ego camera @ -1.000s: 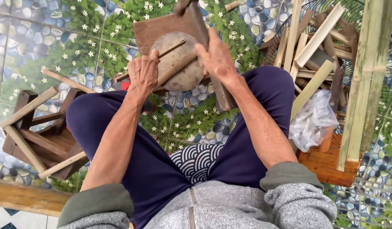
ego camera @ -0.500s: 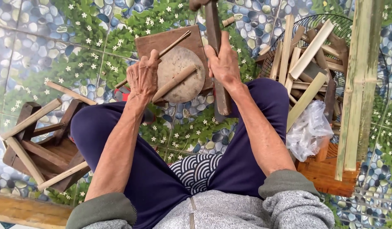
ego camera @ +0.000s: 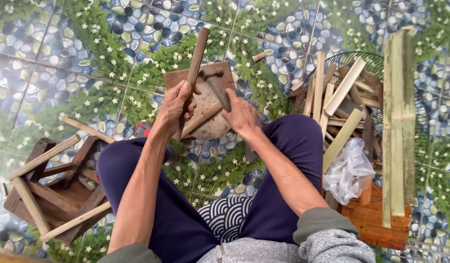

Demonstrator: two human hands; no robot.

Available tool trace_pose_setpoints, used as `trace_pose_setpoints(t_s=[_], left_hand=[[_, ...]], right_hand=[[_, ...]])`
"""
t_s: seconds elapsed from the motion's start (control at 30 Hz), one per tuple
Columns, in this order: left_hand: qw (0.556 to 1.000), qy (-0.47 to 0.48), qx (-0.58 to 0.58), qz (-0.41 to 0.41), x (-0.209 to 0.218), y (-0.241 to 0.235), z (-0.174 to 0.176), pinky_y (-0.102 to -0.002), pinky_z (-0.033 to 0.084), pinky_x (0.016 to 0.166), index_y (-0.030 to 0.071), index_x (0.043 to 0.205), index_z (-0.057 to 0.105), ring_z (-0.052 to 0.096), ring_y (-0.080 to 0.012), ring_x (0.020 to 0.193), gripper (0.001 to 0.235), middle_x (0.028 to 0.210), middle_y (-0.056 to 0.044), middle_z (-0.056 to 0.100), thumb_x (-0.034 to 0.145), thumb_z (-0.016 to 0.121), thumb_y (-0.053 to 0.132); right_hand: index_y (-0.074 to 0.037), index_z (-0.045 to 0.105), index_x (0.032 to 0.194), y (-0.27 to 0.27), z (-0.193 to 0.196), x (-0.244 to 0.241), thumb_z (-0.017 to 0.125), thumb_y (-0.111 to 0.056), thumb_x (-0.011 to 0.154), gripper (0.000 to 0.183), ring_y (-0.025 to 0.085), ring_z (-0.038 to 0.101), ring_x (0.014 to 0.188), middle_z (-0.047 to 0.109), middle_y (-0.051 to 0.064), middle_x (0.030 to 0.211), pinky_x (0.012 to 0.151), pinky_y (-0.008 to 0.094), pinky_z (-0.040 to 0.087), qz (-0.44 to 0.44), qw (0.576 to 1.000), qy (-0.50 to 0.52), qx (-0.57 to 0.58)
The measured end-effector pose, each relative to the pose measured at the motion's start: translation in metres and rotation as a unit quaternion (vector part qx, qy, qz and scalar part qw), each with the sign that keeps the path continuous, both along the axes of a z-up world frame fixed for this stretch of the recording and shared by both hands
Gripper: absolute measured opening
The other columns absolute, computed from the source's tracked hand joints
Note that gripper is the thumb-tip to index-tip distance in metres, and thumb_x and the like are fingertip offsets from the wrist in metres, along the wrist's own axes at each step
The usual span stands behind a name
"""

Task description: The person sits on the floor and uses a hammer and a wooden wedge to split bamboo strips into smaller pieces. They repeatedly position the bamboo on a wooden block, strike it with the hammer, and separate the split pieces by hand.

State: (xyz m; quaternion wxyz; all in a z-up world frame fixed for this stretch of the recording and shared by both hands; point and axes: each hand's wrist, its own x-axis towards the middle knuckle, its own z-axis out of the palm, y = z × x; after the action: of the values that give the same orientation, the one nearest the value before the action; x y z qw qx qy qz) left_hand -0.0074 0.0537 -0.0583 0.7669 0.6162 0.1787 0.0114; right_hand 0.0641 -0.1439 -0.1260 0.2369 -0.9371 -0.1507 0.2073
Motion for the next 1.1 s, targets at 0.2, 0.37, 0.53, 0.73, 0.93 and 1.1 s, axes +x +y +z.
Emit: trace_pose_setpoints(t_s=[0.2,0.37,0.53,0.73,0.93,1.1], left_hand=[[0.992,-0.039,-0.113,-0.026,0.005,-0.008,0.003,-0.019,0.035,0.037,0.005,0.108,0.064,0.041,-0.0091,0.039,0.043,0.055,-0.004,0.042,0.108,0.052,0.046],[0.991,-0.081,-0.100,-0.016,0.006,-0.017,0.019,-0.019,0.036,0.040,0.006,0.105,0.064,0.040,-0.0094,0.039,0.038,0.056,-0.005,0.043,0.108,0.052,0.042],[0.995,-0.090,-0.049,-0.010,0.002,-0.025,0.027,-0.020,0.035,0.039,0.005,0.105,0.065,0.040,-0.0107,0.038,0.037,0.055,-0.006,0.044,0.109,0.052,0.039],[0.996,-0.091,-0.004,0.002,0.001,-0.025,0.030,-0.019,0.037,0.038,0.005,0.103,0.067,0.046,-0.0099,0.039,0.036,0.055,-0.006,0.050,0.108,0.055,0.039],[0.994,-0.082,-0.035,0.063,0.007,-0.019,0.028,-0.018,0.037,0.039,0.005,0.104,0.066,0.044,-0.0066,0.038,0.036,0.058,-0.004,0.050,0.107,0.057,0.040],[0.988,-0.087,-0.041,0.122,0.013,-0.006,0.009,-0.020,0.038,0.039,0.006,0.107,0.065,0.046,-0.0092,0.039,0.031,0.060,-0.005,0.050,0.107,0.058,0.037]], right_hand=[[-0.009,0.044,0.146,0.005,-0.033,-0.022,0.069,-0.014,0.092,0.060,0.054,0.073,0.085,0.065,0.031,0.108,0.077,0.066,0.060,0.086,0.992,-0.089,0.034],[-0.013,0.039,0.148,0.003,-0.020,-0.026,0.072,-0.020,0.089,0.068,0.055,0.067,0.098,0.048,0.018,0.121,0.078,0.067,0.058,0.107,0.989,-0.102,0.008],[-0.010,0.042,0.144,-0.005,-0.053,-0.022,0.075,-0.022,0.087,0.067,0.049,0.068,0.104,0.052,0.018,0.119,0.079,0.065,0.059,0.138,0.988,-0.068,-0.008],[-0.009,0.048,0.135,-0.001,-0.039,-0.019,0.076,-0.029,0.089,0.057,0.046,0.067,0.105,0.058,0.019,0.111,0.078,0.063,0.058,0.148,0.985,-0.087,-0.020],[-0.011,0.024,0.146,-0.001,-0.037,-0.031,0.076,-0.020,0.086,0.080,0.057,0.069,0.100,0.061,0.030,0.117,0.085,0.069,0.054,0.117,0.993,0.011,-0.013],[-0.021,0.023,0.156,0.010,-0.002,-0.022,0.066,-0.019,0.082,0.085,0.064,0.064,0.101,0.066,0.036,0.110,0.085,0.071,0.051,0.074,0.984,0.062,0.152]])
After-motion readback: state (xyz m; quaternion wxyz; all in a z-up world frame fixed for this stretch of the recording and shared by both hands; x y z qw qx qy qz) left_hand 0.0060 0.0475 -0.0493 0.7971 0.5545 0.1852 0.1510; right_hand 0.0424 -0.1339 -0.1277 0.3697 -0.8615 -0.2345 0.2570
